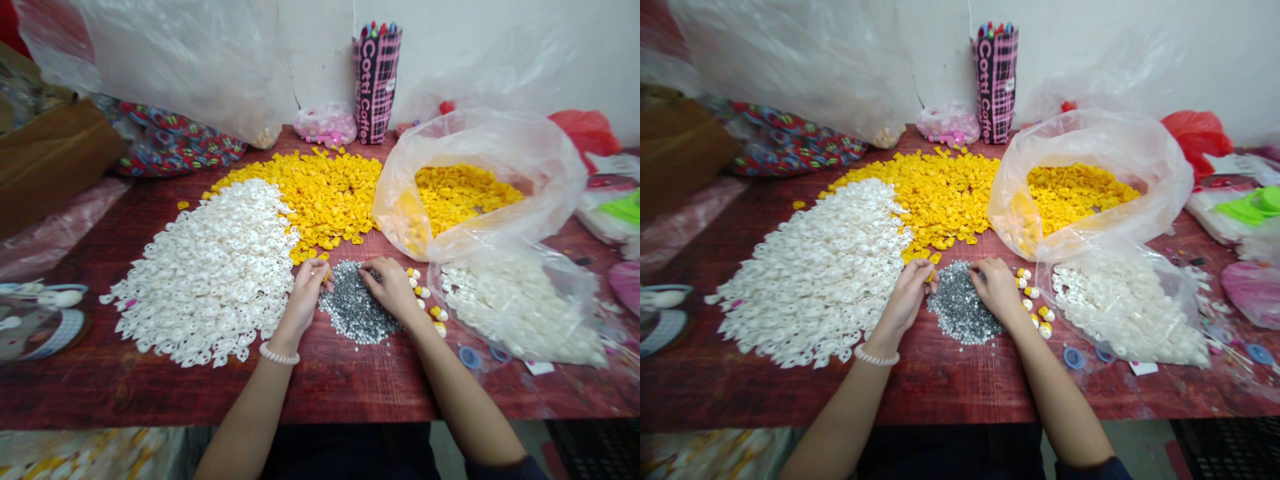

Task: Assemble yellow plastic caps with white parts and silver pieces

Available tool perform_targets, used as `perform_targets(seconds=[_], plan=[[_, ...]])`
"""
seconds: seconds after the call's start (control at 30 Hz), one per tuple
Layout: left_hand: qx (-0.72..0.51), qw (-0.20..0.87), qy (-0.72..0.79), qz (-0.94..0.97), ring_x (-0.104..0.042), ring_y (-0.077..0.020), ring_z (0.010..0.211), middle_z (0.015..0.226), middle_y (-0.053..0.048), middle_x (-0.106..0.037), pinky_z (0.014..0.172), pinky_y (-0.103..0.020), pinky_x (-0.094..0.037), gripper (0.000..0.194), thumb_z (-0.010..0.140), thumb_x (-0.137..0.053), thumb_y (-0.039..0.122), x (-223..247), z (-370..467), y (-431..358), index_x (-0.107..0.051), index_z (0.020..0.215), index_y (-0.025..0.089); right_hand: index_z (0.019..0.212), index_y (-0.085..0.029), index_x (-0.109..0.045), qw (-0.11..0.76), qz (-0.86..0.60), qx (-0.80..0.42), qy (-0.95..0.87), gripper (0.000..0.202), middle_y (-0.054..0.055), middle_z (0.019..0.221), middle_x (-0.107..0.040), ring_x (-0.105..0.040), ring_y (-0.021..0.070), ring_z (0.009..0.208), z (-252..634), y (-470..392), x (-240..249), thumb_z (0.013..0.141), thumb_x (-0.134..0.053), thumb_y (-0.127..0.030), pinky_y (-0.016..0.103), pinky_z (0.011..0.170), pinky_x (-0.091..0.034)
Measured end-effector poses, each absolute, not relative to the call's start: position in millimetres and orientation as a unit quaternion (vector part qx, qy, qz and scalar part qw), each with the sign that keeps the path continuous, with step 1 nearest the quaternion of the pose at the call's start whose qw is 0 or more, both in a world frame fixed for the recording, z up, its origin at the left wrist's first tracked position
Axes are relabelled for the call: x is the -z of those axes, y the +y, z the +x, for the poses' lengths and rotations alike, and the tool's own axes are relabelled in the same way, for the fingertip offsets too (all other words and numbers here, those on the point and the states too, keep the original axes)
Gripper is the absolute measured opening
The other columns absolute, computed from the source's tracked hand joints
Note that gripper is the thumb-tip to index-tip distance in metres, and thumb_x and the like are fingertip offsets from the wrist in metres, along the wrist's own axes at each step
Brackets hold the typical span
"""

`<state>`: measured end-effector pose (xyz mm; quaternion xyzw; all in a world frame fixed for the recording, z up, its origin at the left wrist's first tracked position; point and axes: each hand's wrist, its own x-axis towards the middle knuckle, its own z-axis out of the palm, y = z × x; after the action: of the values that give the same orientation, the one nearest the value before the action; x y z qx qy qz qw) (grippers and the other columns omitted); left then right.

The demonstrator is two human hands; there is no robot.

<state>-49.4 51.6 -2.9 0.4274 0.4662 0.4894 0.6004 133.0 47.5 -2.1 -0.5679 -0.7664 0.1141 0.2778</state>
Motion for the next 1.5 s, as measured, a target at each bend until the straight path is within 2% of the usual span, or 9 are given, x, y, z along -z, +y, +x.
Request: perform_targets(seconds=[0.13,0.3,0.47,0.73,0.87,1.07,1.17,1.37,1.5], plan=[[-0.470,0.702,0.406,0.349,-0.040,-0.0057,0.050,0.063,0.003,-0.048,0.049,-0.021,-0.031,0.016,0.081,-0.055,0.031,-0.3,-36.4,43.0,-0.061,0.083,0.016,0.087,-0.020,-0.063,0.369,-0.547,-0.141,-0.738,0.010,0.003,0.082,-0.067,-0.057,0.0181,0.079,128.3,39.4,-11.5,0.085,-0.054,-0.024,0.032,0.075,-0.044],[-0.470,0.746,0.360,0.303,-0.048,-0.0074,0.061,0.074,-0.001,-0.059,0.058,-0.021,-0.038,0.013,0.077,-0.061,0.024,3.8,-29.7,39.6,-0.068,0.085,0.015,0.091,-0.020,-0.062,0.429,-0.478,-0.157,-0.750,0.009,0.003,0.086,-0.067,-0.059,0.0156,0.081,116.5,28.8,-21.8,0.086,-0.054,-0.020,0.031,0.077,-0.045],[-0.476,0.759,0.328,0.298,-0.059,-0.0140,0.082,0.092,-0.006,-0.068,0.074,-0.025,-0.045,0.019,0.078,-0.058,0.020,9.3,-27.3,39.3,-0.070,0.093,0.015,0.097,-0.019,-0.060,0.413,-0.409,-0.114,-0.806,0.015,0.006,0.095,-0.068,-0.060,0.0173,0.090,112.4,31.0,-5.4,0.086,-0.049,-0.015,0.035,0.081,-0.047],[-0.454,0.791,0.308,0.270,-0.063,-0.0176,0.094,0.102,-0.009,-0.068,0.094,-0.033,-0.043,0.031,0.077,-0.059,0.015,-3.4,-35.3,39.0,-0.064,0.107,0.014,0.094,-0.019,-0.060,0.420,-0.455,-0.085,-0.781,0.013,0.006,0.086,-0.067,-0.060,0.0177,0.080,118.9,35.9,0.5,0.087,-0.049,-0.018,0.034,0.075,-0.049],[-0.461,0.760,0.326,0.321,-0.063,-0.0169,0.093,0.098,-0.006,-0.068,0.090,-0.034,-0.046,0.034,0.078,-0.061,0.021,-4.8,-32.2,36.5,-0.057,0.112,0.019,0.093,-0.020,-0.061,0.400,-0.466,-0.083,-0.784,0.014,0.006,0.084,-0.067,-0.059,0.0186,0.080,117.6,34.2,-3.6,0.087,-0.048,-0.019,0.034,0.074,-0.048],[-0.519,0.727,0.339,0.296,-0.063,-0.0127,0.085,0.088,-0.001,-0.064,0.085,-0.030,-0.048,0.007,0.081,-0.057,0.025,-1.5,-23.1,32.2,-0.055,0.084,0.018,0.091,-0.019,-0.061,0.388,-0.486,-0.051,-0.781,0.014,0.007,0.083,-0.066,-0.057,0.0197,0.080,111.1,31.6,-3.4,0.087,-0.047,-0.017,0.034,0.074,-0.047],[-0.522,0.737,0.328,0.279,-0.061,-0.0112,0.085,0.085,0.001,-0.063,0.086,-0.030,-0.047,0.006,0.080,-0.059,0.022,-1.3,-22.3,32.0,-0.053,0.081,0.018,0.091,-0.019,-0.062,0.391,-0.483,-0.049,-0.782,0.014,0.007,0.085,-0.067,-0.057,0.0199,0.083,111.1,31.0,-5.2,0.087,-0.049,-0.018,0.035,0.076,-0.047],[-0.529,0.735,0.321,0.280,-0.061,-0.0128,0.093,0.093,-0.001,-0.065,0.094,-0.031,-0.044,0.019,0.074,-0.065,0.015,-6.1,-26.7,34.1,-0.054,0.089,0.019,0.091,-0.022,-0.065,0.442,-0.511,-0.084,-0.733,0.014,0.004,0.086,-0.068,-0.060,0.0185,0.083,117.5,29.5,-17.2,0.087,-0.051,-0.021,0.036,0.078,-0.046],[-0.510,0.752,0.313,0.277,-0.062,-0.0125,0.091,0.091,-0.002,-0.066,0.091,-0.028,-0.046,0.022,0.072,-0.066,0.013,-6.8,-28.9,34.5,-0.060,0.093,0.018,0.094,-0.023,-0.065,0.437,-0.496,-0.080,-0.746,0.016,0.003,0.088,-0.069,-0.060,0.0179,0.083,120.4,27.7,-20.6,0.087,-0.051,-0.020,0.036,0.078,-0.045]])
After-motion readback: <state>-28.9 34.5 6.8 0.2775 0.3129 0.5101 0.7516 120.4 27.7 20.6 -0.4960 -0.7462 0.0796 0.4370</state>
